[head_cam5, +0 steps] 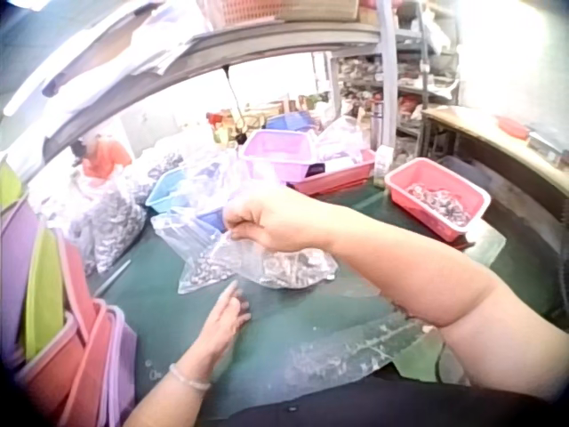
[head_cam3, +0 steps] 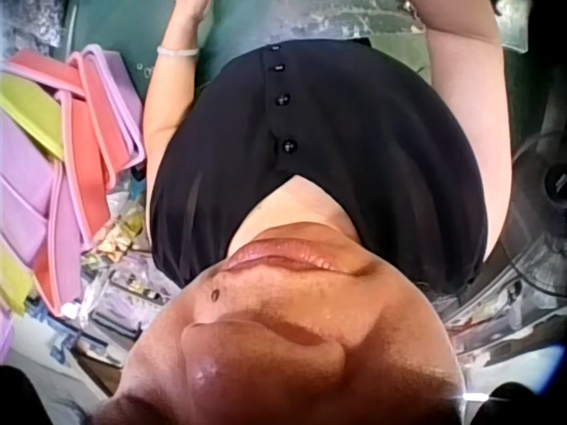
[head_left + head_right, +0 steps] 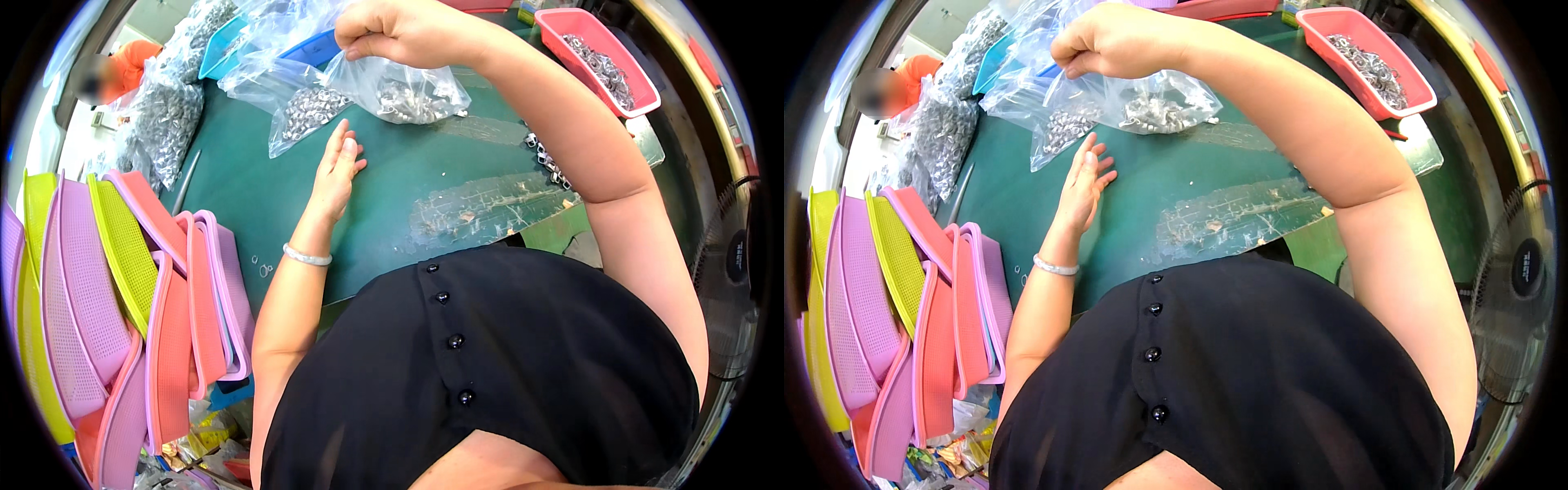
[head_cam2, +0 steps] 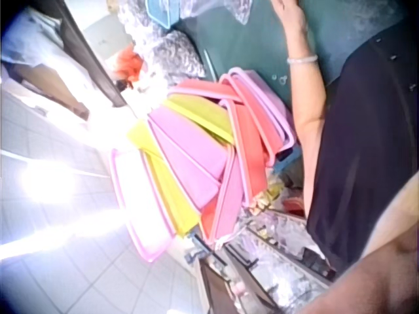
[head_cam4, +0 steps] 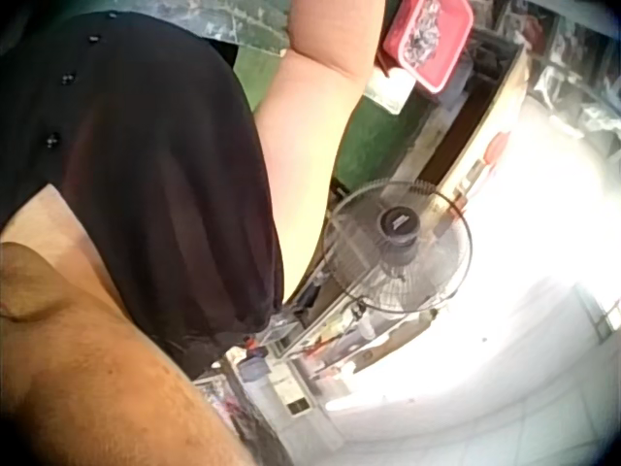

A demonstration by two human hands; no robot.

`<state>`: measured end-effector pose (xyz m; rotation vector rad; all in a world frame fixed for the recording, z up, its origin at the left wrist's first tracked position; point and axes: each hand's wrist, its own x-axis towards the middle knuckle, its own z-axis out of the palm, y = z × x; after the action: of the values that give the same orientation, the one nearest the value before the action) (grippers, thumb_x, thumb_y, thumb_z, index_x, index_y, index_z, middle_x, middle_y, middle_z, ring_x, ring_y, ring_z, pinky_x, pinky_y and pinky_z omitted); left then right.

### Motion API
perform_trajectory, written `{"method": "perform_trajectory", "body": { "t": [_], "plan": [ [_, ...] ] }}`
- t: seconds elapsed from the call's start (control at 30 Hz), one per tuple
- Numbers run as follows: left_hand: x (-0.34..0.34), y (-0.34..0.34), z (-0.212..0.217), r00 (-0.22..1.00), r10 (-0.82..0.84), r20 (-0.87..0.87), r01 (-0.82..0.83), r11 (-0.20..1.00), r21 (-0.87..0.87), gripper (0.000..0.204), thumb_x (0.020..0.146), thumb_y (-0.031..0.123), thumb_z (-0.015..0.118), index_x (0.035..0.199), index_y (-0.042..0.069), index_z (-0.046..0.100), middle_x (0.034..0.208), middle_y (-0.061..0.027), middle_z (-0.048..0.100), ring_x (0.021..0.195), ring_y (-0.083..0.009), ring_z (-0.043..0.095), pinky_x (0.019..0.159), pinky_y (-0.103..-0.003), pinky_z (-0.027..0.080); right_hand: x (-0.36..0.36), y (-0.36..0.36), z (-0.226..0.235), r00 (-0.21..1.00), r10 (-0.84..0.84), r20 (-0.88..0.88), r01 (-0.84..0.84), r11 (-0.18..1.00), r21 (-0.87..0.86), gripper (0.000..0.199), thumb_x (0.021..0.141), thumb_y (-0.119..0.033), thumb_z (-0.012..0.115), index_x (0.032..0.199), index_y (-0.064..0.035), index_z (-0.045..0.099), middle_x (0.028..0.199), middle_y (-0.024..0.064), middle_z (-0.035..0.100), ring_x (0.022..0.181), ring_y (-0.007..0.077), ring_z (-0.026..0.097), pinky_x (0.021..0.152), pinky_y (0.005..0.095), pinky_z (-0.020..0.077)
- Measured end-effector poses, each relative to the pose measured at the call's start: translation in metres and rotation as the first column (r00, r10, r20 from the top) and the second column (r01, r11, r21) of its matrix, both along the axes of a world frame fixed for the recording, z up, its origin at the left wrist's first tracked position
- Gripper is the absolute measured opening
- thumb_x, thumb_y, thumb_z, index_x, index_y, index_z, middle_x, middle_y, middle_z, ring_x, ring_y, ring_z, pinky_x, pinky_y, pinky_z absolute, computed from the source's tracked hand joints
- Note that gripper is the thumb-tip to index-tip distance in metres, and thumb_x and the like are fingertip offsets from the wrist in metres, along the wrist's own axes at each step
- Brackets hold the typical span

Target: The person repeatedly picks small silver metal components from a pile on a green worktable, snaps them together by hand, and places the assembled units into a clear plastic bag. The person also moves a purple basket and handles a bag of parts during the process.

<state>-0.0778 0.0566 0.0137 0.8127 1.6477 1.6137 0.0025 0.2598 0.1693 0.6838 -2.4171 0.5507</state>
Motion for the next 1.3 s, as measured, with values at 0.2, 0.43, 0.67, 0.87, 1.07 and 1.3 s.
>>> {"method": "perform_trajectory", "body": {
  "t": [0.2, 0.43, 0.67, 0.87, 1.07, 1.3],
  "plan": [
    [0.002, 0.022, -0.001, 0.988, -0.065, 0.137, 0.061, 0.998, 0.034, 0.069, 0.09, 0.047, 0.04, 0.139, 0.008, 0.011, 0.136, -0.0214, 0.021, 0.12, -0.0336, 0.032, 0.097, -0.042, 0.031, 0.006, 0.002, 0.014, 0.997, -0.035, 0.071, 0.043, 0.994, -0.1, 0.01, 0.074, -0.007, 0.06, 0.075, -0.0004, 0.053, 0.067, 0.0169, 0.053, 0.064, 0.0305, 0.053, 0.06, 0.0346, 0.0421],
    [-0.01, 0.027, -0.001, 0.966, -0.028, 0.256, 0.019, 0.999, 0.037, 0.07, 0.089, 0.048, 0.04, 0.139, 0.008, 0.011, 0.135, -0.0223, 0.023, 0.119, -0.034, 0.033, 0.097, -0.043, 0.032, 0.009, -0.001, 0.026, 1.0, 0.011, -0.024, -0.014, 0.992, -0.122, 0.008, 0.074, -0.005, 0.059, 0.075, -0.0001, 0.053, 0.065, 0.0154, 0.052, 0.061, 0.0291, 0.052, 0.058, 0.0339, 0.0414],
    [-0.013, 0.02, -0.008, 0.938, -0.064, 0.341, 0.048, 0.997, 0.056, 0.064, 0.09, 0.047, 0.038, 0.136, 0.007, 0.019, 0.129, -0.0189, 0.033, 0.112, -0.0298, 0.039, 0.094, -0.041, 0.034, 0.009, 0.007, 0.044, 0.996, 0.037, -0.085, -0.054, 0.978, -0.2, 0.009, 0.075, -0.003, 0.06, 0.074, 0.0007, 0.053, 0.063, 0.0112, 0.053, 0.058, 0.0179, 0.049, 0.056, 0.0293, 0.0414],
    [-0.009, 0.02, -0.003, 0.925, -0.085, 0.371, 0.064, 0.995, 0.07, 0.06, 0.09, 0.048, 0.037, 0.133, 0.007, 0.026, 0.12, -0.0151, 0.042, 0.105, -0.0263, 0.045, 0.091, -0.04, 0.037, 0.015, 0.014, 0.054, 0.986, -0.154, -0.059, 0.126, 0.934, -0.335, 0.006, 0.078, -0.004, 0.059, 0.074, -0.0001, 0.056, 0.06, 0.0013, 0.052, 0.058, 0.0095, 0.047, 0.055, 0.024, 0.041],
    [-0.01, -0.022, 0.013, 0.891, -0.155, 0.426, -0.007, 0.935, 0.355, 0.07, 0.085, 0.058, 0.037, 0.131, 0.005, 0.033, 0.126, -0.0175, 0.042, 0.113, -0.0301, 0.042, 0.094, -0.042, 0.035, 0.003, 0.037, 0.032, 0.979, -0.196, -0.054, 0.074, 0.59, -0.804, 0.011, 0.083, -0.009, 0.057, 0.074, -0.0022, 0.056, 0.06, -0.0021, 0.052, 0.05, 0.0063, 0.044, 0.048, 0.0196, 0.0366],
    [-0.009, -0.087, 0.068, 0.933, 0.352, -0.076, -0.287, 0.854, 0.434, 0.056, 0.082, 0.029, 0.059, 0.126, 0.004, 0.036, 0.126, -0.0146, 0.041, 0.112, -0.0276, 0.043, 0.094, -0.043, 0.035, -0.031, -0.006, -0.078, 0.963, 0.269, -0.019, 0.027, -0.165, -0.986, 0.006, 0.084, -0.009, 0.053, 0.084, -0.0036, 0.053, 0.081, 0.0102, 0.06, 0.074, 0.0217, 0.058, 0.068, 0.0329, 0.0459]
  ]
}}
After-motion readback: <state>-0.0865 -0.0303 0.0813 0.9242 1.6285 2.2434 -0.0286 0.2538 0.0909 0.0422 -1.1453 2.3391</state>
